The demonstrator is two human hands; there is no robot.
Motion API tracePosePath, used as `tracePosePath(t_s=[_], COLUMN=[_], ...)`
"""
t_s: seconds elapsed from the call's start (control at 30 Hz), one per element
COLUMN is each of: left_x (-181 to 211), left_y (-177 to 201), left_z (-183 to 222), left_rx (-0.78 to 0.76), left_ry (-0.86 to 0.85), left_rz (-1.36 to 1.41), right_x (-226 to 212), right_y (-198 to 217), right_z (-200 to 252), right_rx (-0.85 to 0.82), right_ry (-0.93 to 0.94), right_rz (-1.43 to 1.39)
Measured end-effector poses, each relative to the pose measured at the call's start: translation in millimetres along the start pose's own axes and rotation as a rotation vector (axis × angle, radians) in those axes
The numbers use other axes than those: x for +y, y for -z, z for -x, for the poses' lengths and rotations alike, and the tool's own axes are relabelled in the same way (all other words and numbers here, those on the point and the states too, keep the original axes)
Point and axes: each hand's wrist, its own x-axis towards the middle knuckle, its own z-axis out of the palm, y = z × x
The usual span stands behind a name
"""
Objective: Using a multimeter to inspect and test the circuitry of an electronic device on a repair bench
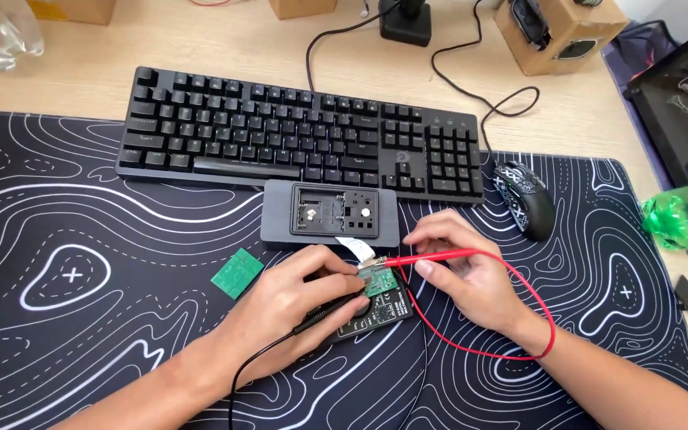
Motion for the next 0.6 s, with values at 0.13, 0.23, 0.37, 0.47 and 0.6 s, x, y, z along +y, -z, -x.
tracePosePath(t_s=[0.13,0.23,0.37,0.47,0.6], left_x=[1.5,0.5,-1.8,-2.0,-0.7], left_y=[2.3,0.3,-2.0,-2.4,-1.3], left_z=[-1.6,-0.6,0.4,0.0,0.3], left_rx=[0.016,0.003,0.014,0.02,0.021], left_ry=[-0.009,0.005,0.0,-0.007,-0.013], left_rz=[-0.005,0.014,0.019,0.012,0.005], right_x=[3.0,0.6,2.5,1.6,-0.2], right_y=[-1.2,-1.0,1.1,2.4,2.5], right_z=[-2.1,1.1,2.4,1.0,0.6], right_rx=[0.05,0.041,-0.003,-0.019,-0.007], right_ry=[-0.002,-0.035,0.05,0.063,0.065], right_rz=[-0.089,-0.045,-0.025,-0.019,0.028])
